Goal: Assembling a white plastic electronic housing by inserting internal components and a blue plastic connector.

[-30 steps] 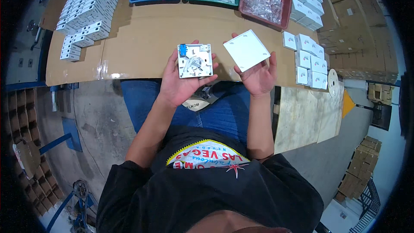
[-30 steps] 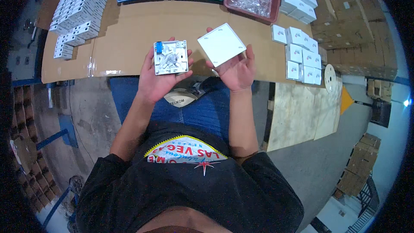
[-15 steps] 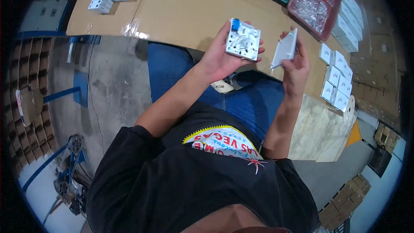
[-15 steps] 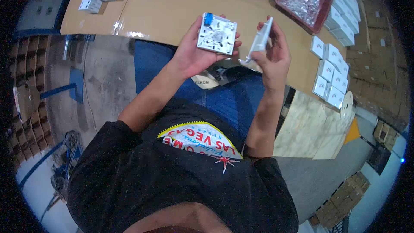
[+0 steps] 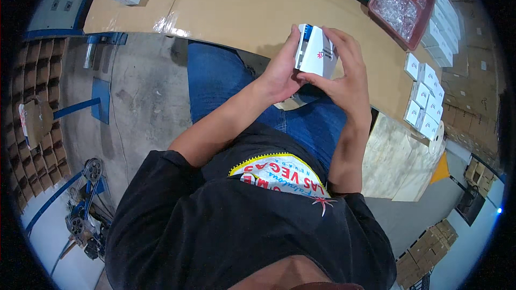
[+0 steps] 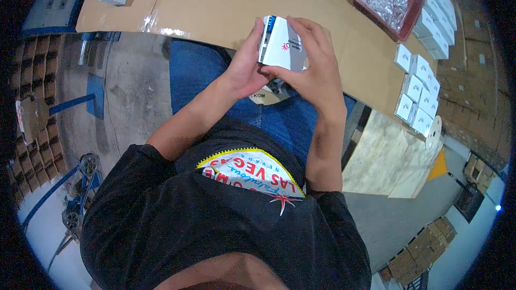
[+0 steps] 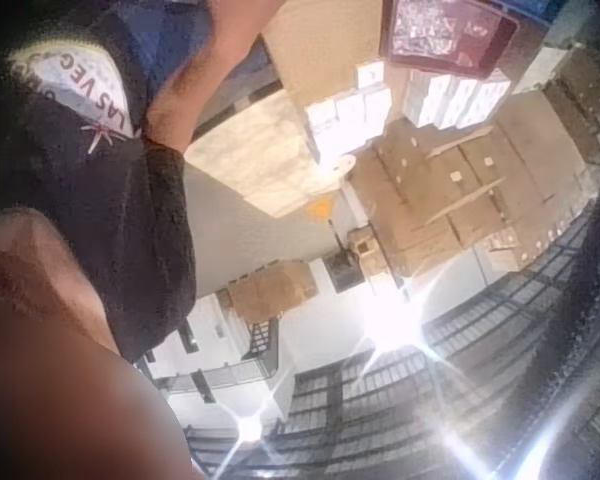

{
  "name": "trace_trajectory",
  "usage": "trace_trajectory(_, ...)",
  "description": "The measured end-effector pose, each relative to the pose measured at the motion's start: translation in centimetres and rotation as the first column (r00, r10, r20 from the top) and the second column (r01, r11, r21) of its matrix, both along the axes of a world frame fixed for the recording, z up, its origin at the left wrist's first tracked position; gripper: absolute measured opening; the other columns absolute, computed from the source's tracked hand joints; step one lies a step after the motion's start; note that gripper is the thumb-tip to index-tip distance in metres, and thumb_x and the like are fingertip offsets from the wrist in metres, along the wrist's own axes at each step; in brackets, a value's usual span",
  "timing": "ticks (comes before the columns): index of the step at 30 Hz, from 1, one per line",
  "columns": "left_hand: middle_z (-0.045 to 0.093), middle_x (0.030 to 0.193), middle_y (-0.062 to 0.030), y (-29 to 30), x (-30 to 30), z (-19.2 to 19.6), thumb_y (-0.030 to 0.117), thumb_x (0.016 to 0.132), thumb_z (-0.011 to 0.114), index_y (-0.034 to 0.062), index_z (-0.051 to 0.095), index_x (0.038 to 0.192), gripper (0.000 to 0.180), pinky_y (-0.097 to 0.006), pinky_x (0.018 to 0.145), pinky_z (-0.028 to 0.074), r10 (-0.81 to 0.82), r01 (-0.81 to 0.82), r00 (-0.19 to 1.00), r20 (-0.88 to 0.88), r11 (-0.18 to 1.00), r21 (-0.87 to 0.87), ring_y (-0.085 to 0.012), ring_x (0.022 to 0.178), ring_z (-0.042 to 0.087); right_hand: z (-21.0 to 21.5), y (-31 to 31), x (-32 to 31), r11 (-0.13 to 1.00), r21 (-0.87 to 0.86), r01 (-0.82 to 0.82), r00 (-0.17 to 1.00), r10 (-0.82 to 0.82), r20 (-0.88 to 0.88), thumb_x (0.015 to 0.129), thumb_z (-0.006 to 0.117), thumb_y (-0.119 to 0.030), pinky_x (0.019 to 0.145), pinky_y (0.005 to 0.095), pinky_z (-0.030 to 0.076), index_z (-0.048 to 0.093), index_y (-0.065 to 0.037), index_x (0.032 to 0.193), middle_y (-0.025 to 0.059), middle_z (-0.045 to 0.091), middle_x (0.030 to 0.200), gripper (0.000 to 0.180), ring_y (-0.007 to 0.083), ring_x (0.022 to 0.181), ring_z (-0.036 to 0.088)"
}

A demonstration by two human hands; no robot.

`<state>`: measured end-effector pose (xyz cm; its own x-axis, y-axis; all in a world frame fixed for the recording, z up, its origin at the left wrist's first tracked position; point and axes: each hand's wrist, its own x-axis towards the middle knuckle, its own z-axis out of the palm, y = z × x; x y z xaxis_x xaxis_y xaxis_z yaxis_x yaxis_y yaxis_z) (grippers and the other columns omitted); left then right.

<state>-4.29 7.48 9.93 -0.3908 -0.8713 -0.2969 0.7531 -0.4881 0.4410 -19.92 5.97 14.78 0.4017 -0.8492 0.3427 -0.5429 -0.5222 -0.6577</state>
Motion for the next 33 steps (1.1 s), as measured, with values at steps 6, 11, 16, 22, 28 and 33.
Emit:
trace_trajectory(6,0.065,0.131,-0.0093,0.1,-0.3,-0.2,0.065,0.107,0.028,0.0119,0.049,0.146,0.069,-0.040,0.101,0.055,-0.011,0.011,1.000,0.026,1.000,-0.001,-0.0228,0.120,0.066,-0.1,0.1,0.0,1.000,0.008,0.014,1.000,-0.014,0.005,0.058,0.096,-0.031,0.101,0.0424,0.050,0.063,-0.003,0.134,0.0156,0.062,0.131,0.087,0.0346,0.121,0.059)
trace_trajectory(11,0.065,0.131,-0.0108,0.1,-0.5,-0.5,0.063,0.108,0.025,0.0116,0.048,0.146,0.068,-0.041,0.101,0.055,-0.010,0.010,1.000,0.015,1.000,-0.008,-0.0242,0.120,0.065,-0.4,0.3,-0.1,1.000,0.009,0.009,1.000,-0.009,0.011,0.058,0.097,-0.031,0.101,0.0425,0.051,0.063,-0.003,0.134,0.0160,0.062,0.131,0.087,0.0347,0.121,0.059)
trace_trajectory(16,0.064,0.133,-0.0110,0.1,-0.6,-0.6,0.063,0.108,0.025,0.0114,0.048,0.146,0.068,-0.041,0.102,0.055,-0.028,0.028,0.999,0.020,1.000,-0.006,-0.0247,0.119,0.065,-0.5,0.4,-0.1,0.999,0.040,0.017,1.000,-0.017,0.015,0.059,0.097,-0.029,0.103,0.0405,0.048,0.062,-0.004,0.137,0.0153,0.063,0.130,0.089,0.0321,0.122,0.060)
trace_trajectory(22,0.065,0.131,-0.0099,0.3,-0.7,-0.7,0.064,0.107,0.027,0.0118,0.049,0.145,0.069,-0.041,0.101,0.055,-0.024,0.025,1.000,0.015,1.000,-0.005,-0.0239,0.119,0.066,-1.0,0.4,-0.2,0.999,0.042,0.020,0.999,-0.021,0.030,0.058,0.097,-0.031,0.101,0.0431,0.050,0.063,-0.004,0.134,0.0163,0.062,0.132,0.088,0.0349,0.122,0.059)
trace_trajectory(28,0.067,0.129,-0.0089,0.5,-0.4,-0.1,0.065,0.107,0.028,0.0128,0.050,0.145,0.068,-0.040,0.100,0.055,-0.040,0.040,0.998,0.039,0.999,0.000,-0.0229,0.117,0.067,-1.4,0.5,-0.2,1.000,-0.001,0.004,1.000,-0.004,0.027,0.059,0.095,-0.033,0.103,0.0446,0.048,0.062,-0.004,0.137,0.0163,0.061,0.136,0.089,0.0356,0.125,0.058)
trace_trajectory(33,0.066,0.130,-0.0094,0.5,-0.2,-0.1,0.064,0.108,0.026,0.0124,0.049,0.146,0.068,-0.040,0.101,0.055,-0.053,0.054,0.994,0.097,0.999,-0.009,-0.0231,0.119,0.066,-0.9,0.8,-0.3,0.999,0.034,0.011,1.000,-0.011,-0.010,0.060,0.094,-0.035,0.107,0.0458,0.045,0.060,-0.006,0.139,0.0146,0.062,0.138,0.090,0.0354,0.127,0.058)
